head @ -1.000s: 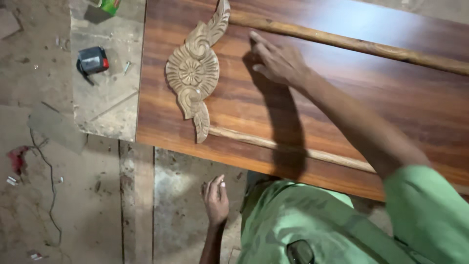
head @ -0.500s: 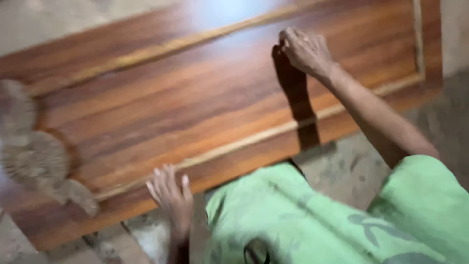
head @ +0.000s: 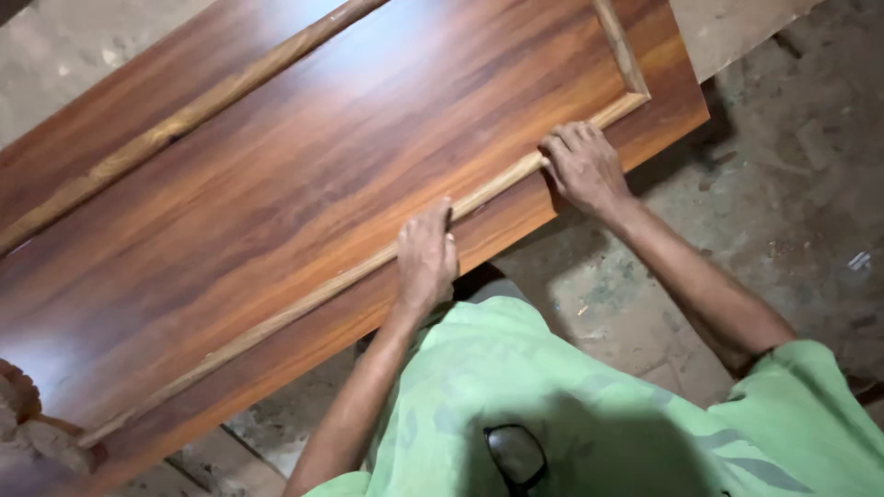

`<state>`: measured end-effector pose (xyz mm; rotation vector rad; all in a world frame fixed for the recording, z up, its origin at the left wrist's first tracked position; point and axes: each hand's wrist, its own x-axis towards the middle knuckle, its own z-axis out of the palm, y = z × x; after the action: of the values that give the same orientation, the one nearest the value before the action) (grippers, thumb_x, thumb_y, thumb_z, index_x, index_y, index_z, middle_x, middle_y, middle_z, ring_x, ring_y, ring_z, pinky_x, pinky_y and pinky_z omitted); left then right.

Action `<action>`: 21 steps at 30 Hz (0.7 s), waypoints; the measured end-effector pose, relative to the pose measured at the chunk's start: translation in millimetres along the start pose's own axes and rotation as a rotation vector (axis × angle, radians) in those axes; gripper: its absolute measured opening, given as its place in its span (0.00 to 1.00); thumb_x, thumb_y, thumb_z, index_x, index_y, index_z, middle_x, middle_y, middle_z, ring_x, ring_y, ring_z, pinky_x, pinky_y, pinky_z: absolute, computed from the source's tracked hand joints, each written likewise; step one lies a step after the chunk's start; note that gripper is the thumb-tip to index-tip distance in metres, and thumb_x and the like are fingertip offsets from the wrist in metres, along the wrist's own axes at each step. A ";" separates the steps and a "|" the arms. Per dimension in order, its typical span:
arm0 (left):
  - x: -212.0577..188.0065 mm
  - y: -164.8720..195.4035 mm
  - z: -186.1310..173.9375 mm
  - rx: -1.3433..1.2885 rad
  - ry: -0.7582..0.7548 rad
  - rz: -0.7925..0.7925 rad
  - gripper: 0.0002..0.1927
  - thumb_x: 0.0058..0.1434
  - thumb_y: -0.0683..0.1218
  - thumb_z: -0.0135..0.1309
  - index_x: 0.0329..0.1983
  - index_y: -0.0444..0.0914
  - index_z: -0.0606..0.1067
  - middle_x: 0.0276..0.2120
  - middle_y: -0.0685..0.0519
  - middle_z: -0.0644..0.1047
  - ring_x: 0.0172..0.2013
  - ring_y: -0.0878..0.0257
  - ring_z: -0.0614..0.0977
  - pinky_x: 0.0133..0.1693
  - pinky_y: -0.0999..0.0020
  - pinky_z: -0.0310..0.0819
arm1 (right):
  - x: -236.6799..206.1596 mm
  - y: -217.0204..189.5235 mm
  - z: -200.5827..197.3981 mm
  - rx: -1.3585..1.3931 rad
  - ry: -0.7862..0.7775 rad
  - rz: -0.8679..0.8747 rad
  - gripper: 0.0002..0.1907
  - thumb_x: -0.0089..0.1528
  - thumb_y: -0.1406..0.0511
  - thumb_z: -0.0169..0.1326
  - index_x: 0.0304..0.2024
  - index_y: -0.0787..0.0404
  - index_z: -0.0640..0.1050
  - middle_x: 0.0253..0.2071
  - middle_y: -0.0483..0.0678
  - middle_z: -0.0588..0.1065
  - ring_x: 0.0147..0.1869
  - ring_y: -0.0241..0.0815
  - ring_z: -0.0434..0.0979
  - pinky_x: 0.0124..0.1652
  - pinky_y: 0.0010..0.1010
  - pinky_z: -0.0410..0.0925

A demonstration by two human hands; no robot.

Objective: The person constructs a decorative wooden panel by applying glue to wooden strips, positioning them onto a base board, and securing them with a hammer and nails.

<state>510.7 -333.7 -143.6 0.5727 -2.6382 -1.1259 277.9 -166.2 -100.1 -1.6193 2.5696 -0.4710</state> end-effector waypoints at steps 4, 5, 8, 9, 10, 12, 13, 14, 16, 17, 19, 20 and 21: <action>-16.8 -18.2 -25.6 0.015 0.128 -0.071 0.22 0.64 0.40 0.50 0.63 0.37 0.70 0.53 0.42 0.76 0.57 0.45 0.74 0.63 0.44 0.61 | -33.7 -81.9 49.9 0.414 -0.117 -0.182 0.18 0.64 0.59 0.54 0.55 0.59 0.78 0.55 0.54 0.76 0.61 0.54 0.74 0.63 0.48 0.63; -26.5 -23.5 -33.3 0.077 0.164 -0.036 0.23 0.66 0.41 0.50 0.65 0.35 0.69 0.55 0.40 0.75 0.59 0.43 0.73 0.66 0.42 0.57 | -38.6 -101.6 69.4 0.404 -0.163 -0.361 0.30 0.60 0.51 0.54 0.59 0.61 0.75 0.60 0.58 0.73 0.67 0.58 0.69 0.68 0.49 0.54; -54.4 -29.9 -43.6 0.210 0.119 -0.093 0.21 0.69 0.43 0.49 0.65 0.36 0.70 0.58 0.40 0.74 0.62 0.45 0.73 0.68 0.38 0.53 | -48.3 -68.1 90.4 0.134 0.004 -0.462 0.31 0.69 0.50 0.52 0.68 0.61 0.72 0.68 0.52 0.70 0.73 0.49 0.67 0.73 0.49 0.50; -64.1 -27.7 -45.2 0.207 0.110 -0.078 0.21 0.70 0.43 0.49 0.65 0.36 0.70 0.58 0.40 0.74 0.62 0.45 0.73 0.69 0.38 0.53 | -52.2 -40.5 84.4 -0.009 -0.011 -0.494 0.32 0.66 0.50 0.52 0.68 0.58 0.72 0.68 0.49 0.70 0.73 0.47 0.67 0.73 0.47 0.51; -67.7 -25.4 -43.6 0.202 0.114 -0.054 0.20 0.71 0.44 0.49 0.65 0.36 0.70 0.57 0.41 0.74 0.62 0.45 0.73 0.70 0.38 0.53 | -55.2 -5.1 71.6 -0.165 -0.021 -0.531 0.33 0.64 0.49 0.52 0.68 0.56 0.72 0.69 0.46 0.69 0.74 0.45 0.66 0.73 0.45 0.51; -61.2 -15.7 -31.8 0.164 0.087 -0.017 0.19 0.70 0.45 0.49 0.63 0.39 0.72 0.57 0.44 0.75 0.62 0.47 0.74 0.70 0.39 0.53 | -66.7 55.4 39.1 -0.073 -0.026 -0.348 0.33 0.63 0.48 0.54 0.67 0.54 0.73 0.64 0.50 0.70 0.70 0.51 0.67 0.71 0.50 0.54; -56.4 -7.8 -27.2 0.148 0.064 -0.005 0.18 0.69 0.45 0.50 0.61 0.40 0.72 0.57 0.46 0.76 0.61 0.48 0.74 0.70 0.39 0.54 | -70.7 78.4 25.1 -0.105 -0.091 -0.247 0.30 0.62 0.51 0.57 0.63 0.56 0.73 0.62 0.51 0.71 0.67 0.52 0.68 0.68 0.50 0.58; -45.2 -1.0 -22.4 0.117 0.018 0.024 0.18 0.69 0.47 0.50 0.61 0.40 0.73 0.57 0.45 0.75 0.62 0.48 0.74 0.71 0.40 0.53 | -77.8 92.7 13.4 -0.042 -0.084 0.021 0.26 0.65 0.54 0.57 0.62 0.57 0.73 0.61 0.51 0.71 0.67 0.52 0.68 0.68 0.48 0.60; 2.9 13.3 2.7 0.103 -0.050 0.130 0.19 0.69 0.50 0.53 0.61 0.41 0.72 0.59 0.45 0.74 0.66 0.48 0.71 0.72 0.40 0.47 | -87.3 109.6 -1.0 0.016 0.021 0.315 0.23 0.69 0.59 0.56 0.64 0.59 0.72 0.62 0.51 0.71 0.68 0.52 0.68 0.69 0.47 0.61; 34.9 19.3 15.6 0.125 -0.077 0.213 0.20 0.69 0.51 0.54 0.62 0.41 0.71 0.61 0.45 0.72 0.69 0.48 0.68 0.73 0.39 0.42 | -93.9 107.0 -1.9 0.012 0.126 0.347 0.24 0.70 0.60 0.56 0.66 0.60 0.71 0.63 0.51 0.70 0.69 0.53 0.67 0.70 0.49 0.59; 84.7 34.5 37.7 0.070 -0.163 0.142 0.31 0.71 0.52 0.52 0.74 0.37 0.61 0.72 0.38 0.62 0.76 0.40 0.55 0.74 0.37 0.34 | -110.5 91.0 4.4 0.049 0.279 0.431 0.26 0.71 0.61 0.55 0.69 0.61 0.69 0.65 0.53 0.69 0.71 0.55 0.66 0.70 0.50 0.57; 121.0 38.8 52.9 0.141 -0.162 0.158 0.37 0.66 0.55 0.55 0.75 0.39 0.59 0.74 0.40 0.59 0.75 0.41 0.52 0.72 0.37 0.33 | -121.9 76.0 12.1 0.096 0.325 0.492 0.26 0.71 0.61 0.55 0.70 0.62 0.68 0.65 0.55 0.68 0.71 0.56 0.65 0.70 0.50 0.57; 151.3 44.6 68.1 0.211 -0.155 0.170 0.44 0.61 0.59 0.58 0.75 0.41 0.56 0.75 0.41 0.55 0.75 0.41 0.49 0.71 0.36 0.33 | -134.6 61.9 19.3 0.143 0.369 0.547 0.27 0.72 0.61 0.54 0.71 0.62 0.68 0.65 0.56 0.67 0.71 0.57 0.65 0.70 0.50 0.56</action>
<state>339.2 -327.0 -150.9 0.2993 -2.8964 -0.8828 287.9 -26.0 -150.6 -0.7822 2.9846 -0.9338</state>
